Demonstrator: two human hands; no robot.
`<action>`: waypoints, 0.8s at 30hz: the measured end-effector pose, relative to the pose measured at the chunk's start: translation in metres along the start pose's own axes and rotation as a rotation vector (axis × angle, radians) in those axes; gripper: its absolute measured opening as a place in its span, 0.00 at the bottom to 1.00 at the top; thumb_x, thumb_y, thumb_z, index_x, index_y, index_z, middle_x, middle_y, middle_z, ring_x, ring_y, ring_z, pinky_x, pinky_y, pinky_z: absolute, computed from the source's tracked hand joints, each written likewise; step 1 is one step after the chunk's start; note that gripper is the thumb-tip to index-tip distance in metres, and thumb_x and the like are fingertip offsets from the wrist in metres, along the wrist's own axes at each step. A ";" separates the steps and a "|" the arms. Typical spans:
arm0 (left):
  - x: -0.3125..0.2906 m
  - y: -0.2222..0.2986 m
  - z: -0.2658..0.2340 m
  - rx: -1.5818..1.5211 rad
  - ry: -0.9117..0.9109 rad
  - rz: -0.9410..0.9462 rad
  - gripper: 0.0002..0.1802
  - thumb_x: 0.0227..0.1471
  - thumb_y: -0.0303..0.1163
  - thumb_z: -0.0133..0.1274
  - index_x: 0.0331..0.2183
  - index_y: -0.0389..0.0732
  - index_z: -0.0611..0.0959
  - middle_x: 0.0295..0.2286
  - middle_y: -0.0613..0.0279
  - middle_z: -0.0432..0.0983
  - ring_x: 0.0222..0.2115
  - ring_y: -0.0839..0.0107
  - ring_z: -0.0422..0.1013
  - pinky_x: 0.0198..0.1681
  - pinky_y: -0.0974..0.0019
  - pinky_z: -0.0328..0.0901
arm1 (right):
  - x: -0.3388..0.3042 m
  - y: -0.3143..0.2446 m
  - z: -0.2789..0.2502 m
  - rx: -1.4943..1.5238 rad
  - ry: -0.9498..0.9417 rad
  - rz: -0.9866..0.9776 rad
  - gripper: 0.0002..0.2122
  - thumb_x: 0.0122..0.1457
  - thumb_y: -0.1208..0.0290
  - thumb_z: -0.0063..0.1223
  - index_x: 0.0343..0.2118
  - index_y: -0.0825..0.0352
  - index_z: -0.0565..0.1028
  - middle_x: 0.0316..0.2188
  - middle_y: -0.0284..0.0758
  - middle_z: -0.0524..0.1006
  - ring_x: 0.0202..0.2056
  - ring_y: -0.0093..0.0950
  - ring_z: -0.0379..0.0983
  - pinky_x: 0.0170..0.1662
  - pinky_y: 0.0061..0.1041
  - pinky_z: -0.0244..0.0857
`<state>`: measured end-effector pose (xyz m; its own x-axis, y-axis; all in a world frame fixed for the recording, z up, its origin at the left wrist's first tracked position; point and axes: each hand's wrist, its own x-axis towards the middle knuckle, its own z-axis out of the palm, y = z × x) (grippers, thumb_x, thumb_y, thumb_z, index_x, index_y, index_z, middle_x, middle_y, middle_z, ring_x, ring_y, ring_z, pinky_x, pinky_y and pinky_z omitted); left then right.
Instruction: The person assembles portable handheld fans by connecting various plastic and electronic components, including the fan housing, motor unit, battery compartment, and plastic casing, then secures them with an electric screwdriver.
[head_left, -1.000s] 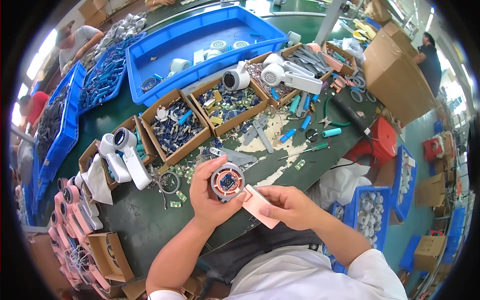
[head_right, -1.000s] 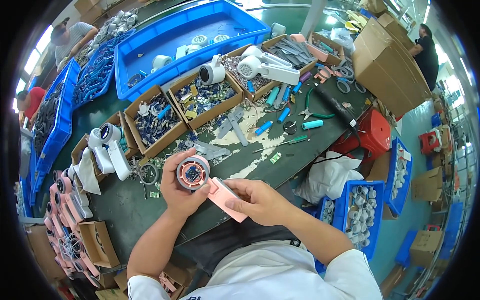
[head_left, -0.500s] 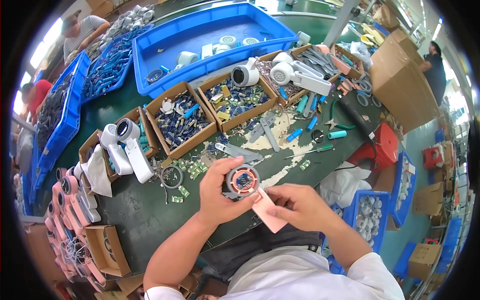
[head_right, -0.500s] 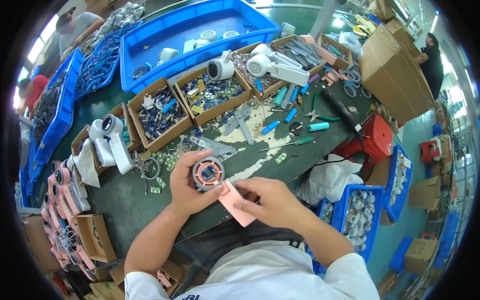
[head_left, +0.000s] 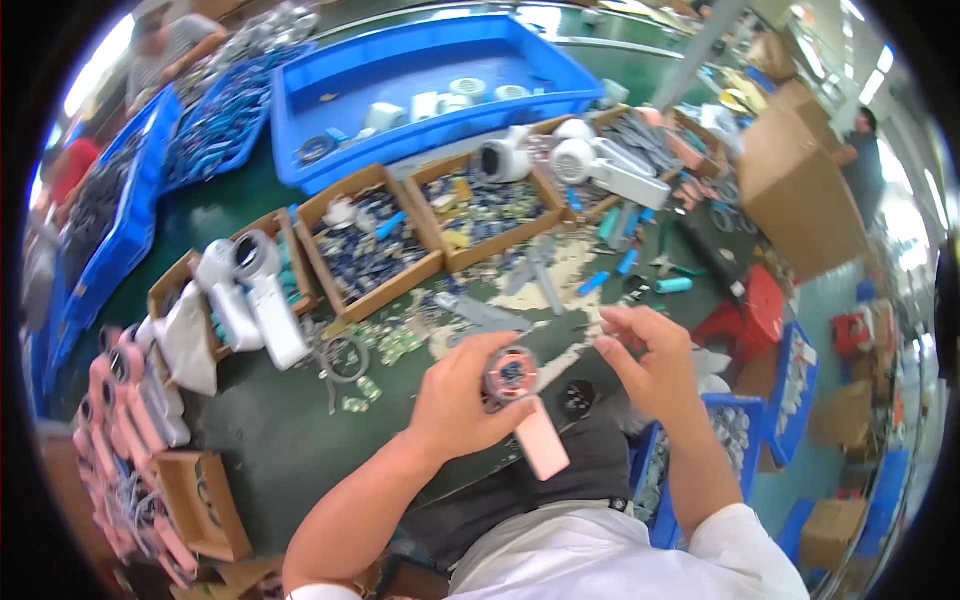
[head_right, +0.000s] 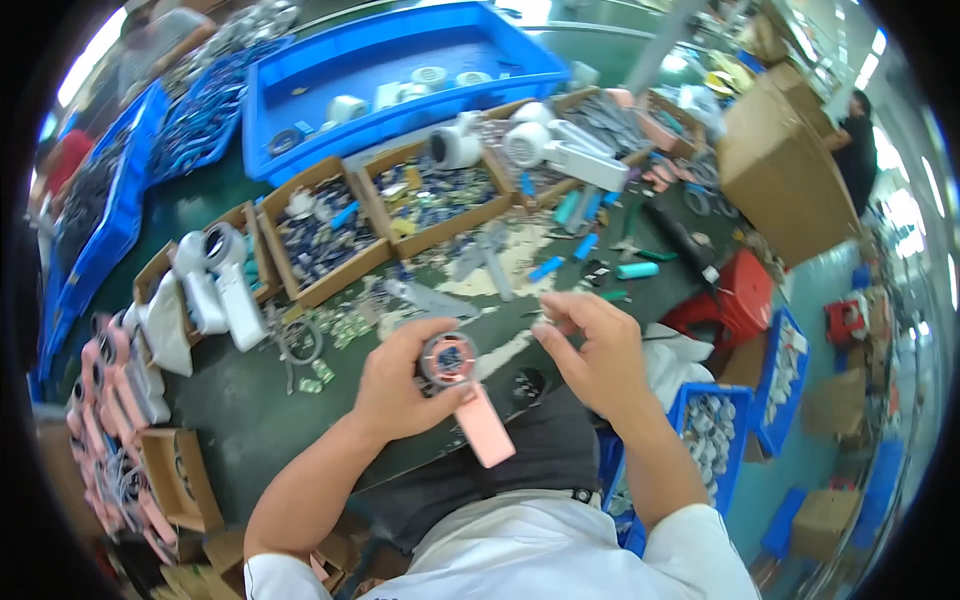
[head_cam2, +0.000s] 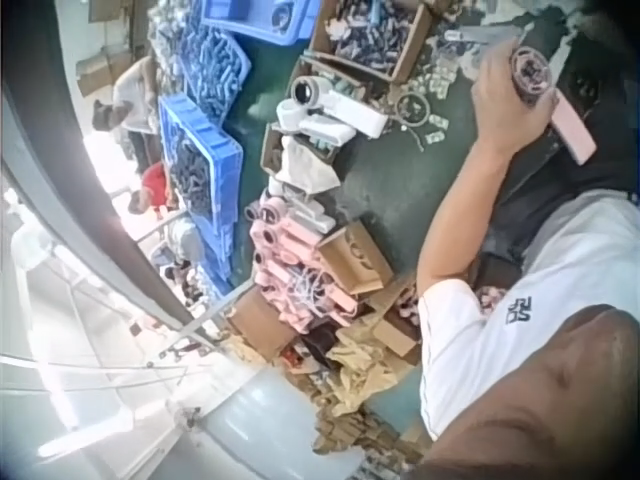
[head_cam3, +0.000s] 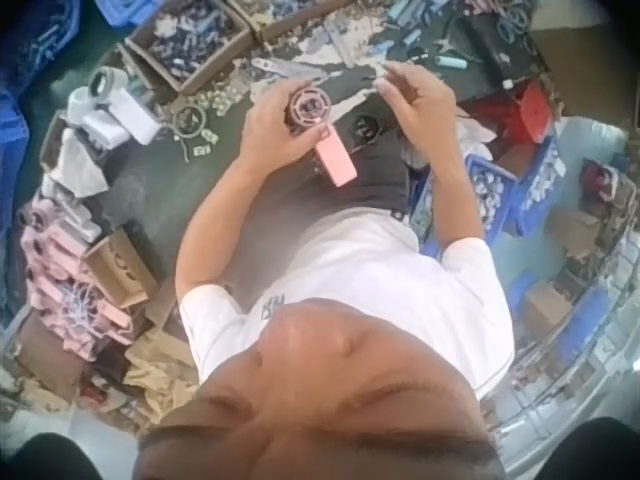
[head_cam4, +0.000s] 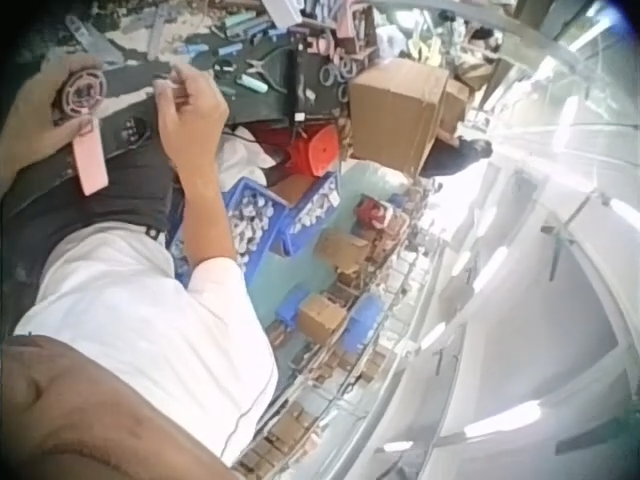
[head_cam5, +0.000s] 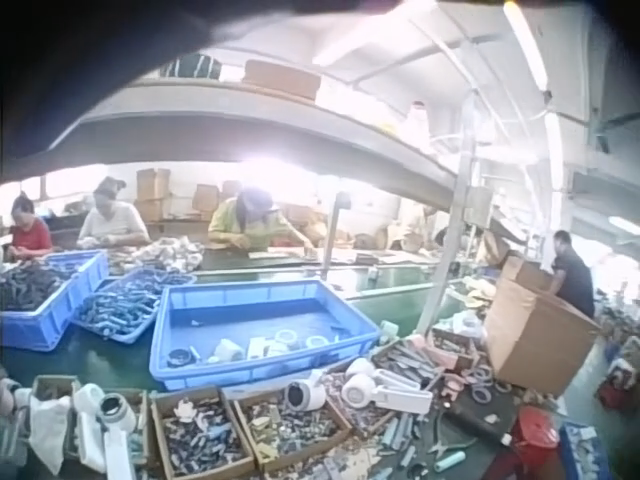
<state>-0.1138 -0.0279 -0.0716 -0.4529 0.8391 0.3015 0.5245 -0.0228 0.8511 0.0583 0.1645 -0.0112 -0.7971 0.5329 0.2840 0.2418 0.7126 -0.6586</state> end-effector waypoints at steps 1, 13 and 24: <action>-0.003 -0.005 0.002 -0.003 0.034 0.012 0.37 0.38 0.33 0.71 0.51 0.36 0.77 0.44 0.48 0.77 0.44 0.49 0.77 0.47 0.55 0.72 | 0.001 0.008 0.000 0.052 0.069 0.088 0.13 0.56 0.76 0.65 0.44 0.70 0.80 0.31 0.35 0.81 0.29 0.23 0.76 0.33 0.21 0.69; 0.000 0.000 0.003 0.010 0.063 0.097 0.39 0.36 0.32 0.72 0.51 0.34 0.75 0.45 0.46 0.75 0.46 0.49 0.73 0.49 0.56 0.69 | -0.034 0.200 -0.064 1.133 0.892 1.072 0.22 0.52 0.42 0.68 0.34 0.56 0.75 0.24 0.21 0.69 0.28 0.20 0.67 0.31 0.23 0.58; 0.004 0.001 0.004 0.027 0.063 0.151 0.38 0.35 0.31 0.73 0.50 0.36 0.76 0.45 0.46 0.75 0.45 0.50 0.74 0.48 0.56 0.70 | 0.014 0.208 -0.119 0.995 1.126 0.531 0.12 0.62 0.69 0.63 0.46 0.58 0.75 0.37 0.29 0.77 0.36 0.26 0.76 0.38 0.31 0.75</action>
<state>-0.1119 -0.0224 -0.0717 -0.4113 0.7917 0.4518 0.6086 -0.1305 0.7827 0.1638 0.3744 -0.0610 0.1630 0.9845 -0.0655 -0.4545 0.0160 -0.8906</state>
